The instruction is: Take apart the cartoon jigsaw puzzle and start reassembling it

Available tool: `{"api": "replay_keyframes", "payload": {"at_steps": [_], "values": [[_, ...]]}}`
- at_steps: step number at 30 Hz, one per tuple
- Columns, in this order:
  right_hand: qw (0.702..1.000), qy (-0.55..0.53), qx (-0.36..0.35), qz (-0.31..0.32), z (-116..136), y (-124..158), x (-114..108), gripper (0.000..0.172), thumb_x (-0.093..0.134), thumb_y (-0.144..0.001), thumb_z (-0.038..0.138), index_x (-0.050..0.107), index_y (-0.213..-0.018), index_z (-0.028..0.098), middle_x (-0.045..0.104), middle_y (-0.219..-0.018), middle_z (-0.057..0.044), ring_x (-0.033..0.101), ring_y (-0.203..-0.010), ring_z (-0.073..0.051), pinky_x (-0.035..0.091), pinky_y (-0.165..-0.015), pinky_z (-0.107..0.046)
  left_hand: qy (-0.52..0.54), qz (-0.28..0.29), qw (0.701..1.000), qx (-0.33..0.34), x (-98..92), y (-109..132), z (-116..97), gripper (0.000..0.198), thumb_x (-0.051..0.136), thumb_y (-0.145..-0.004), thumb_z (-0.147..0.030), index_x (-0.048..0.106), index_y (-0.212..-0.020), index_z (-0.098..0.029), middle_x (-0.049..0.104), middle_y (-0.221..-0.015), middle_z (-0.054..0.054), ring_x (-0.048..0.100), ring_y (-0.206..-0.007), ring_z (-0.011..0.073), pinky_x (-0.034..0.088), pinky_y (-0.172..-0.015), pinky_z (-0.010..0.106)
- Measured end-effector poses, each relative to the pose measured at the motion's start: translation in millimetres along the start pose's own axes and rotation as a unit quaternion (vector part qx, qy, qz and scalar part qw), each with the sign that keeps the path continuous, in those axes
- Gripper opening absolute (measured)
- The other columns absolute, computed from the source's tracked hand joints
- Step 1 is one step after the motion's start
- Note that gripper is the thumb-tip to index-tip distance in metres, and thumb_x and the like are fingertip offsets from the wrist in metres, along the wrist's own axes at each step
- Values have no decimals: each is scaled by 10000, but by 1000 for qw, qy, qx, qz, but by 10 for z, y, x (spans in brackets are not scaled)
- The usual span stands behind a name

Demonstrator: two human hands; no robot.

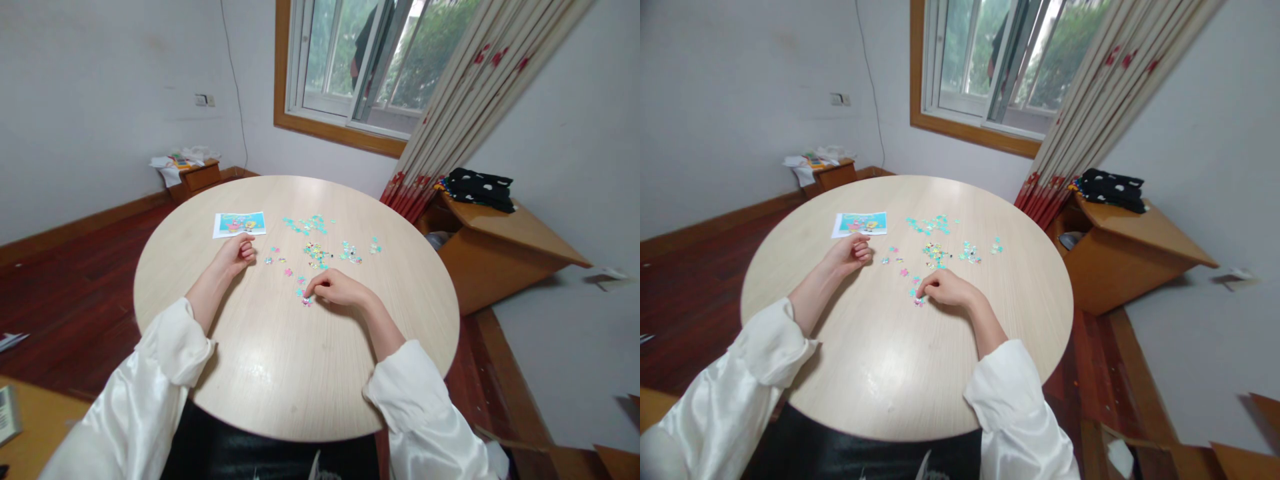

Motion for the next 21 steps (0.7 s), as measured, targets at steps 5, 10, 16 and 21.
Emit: {"api": "replay_keyframes", "payload": {"at_steps": [5,10,16,21], "values": [[1000,15,1,-5,14,-3,-7,361,416,-730,53,754,-828,137,727,-818,-55,590,-671,-109,417,-631,-220,-3,2,1000,1,9,0,-5,309,542,-648,-75,270,-593,-211,224,-391,-119,205,-317,32,173,-338,164],[1000,24,4,6,-17,-10,18,352,430,-721,51,756,-819,140,736,-877,-72,635,-783,-135,449,-721,-237,-6,6,1000,5,12,15,-10,316,562,-620,-75,278,-608,-212,235,-407,-121,216,-326,32,182,-345,161],[1000,15,-4,-10,10,10,-25,339,425,-723,52,744,-789,148,713,-798,-46,580,-683,-115,411,-638,-231,-28,17,999,3,34,23,9,318,562,-618,-85,272,-595,-213,223,-410,-119,208,-333,35,181,-348,166],[994,30,16,-104,3,56,-178,270,473,-744,79,725,-827,131,502,-531,41,386,-501,-78,316,-540,-220,-69,20,996,49,103,54,-41,312,606,-632,-104,316,-574,-203,244,-409,-117,204,-343,30,172,-350,163]]}}
Point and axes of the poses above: each hand's wrist, its own y-axis away from the middle knuckle, its own x-axis out of the palm, z = x × y, the point moved 9 cm from there along -y, towards the middle knuckle
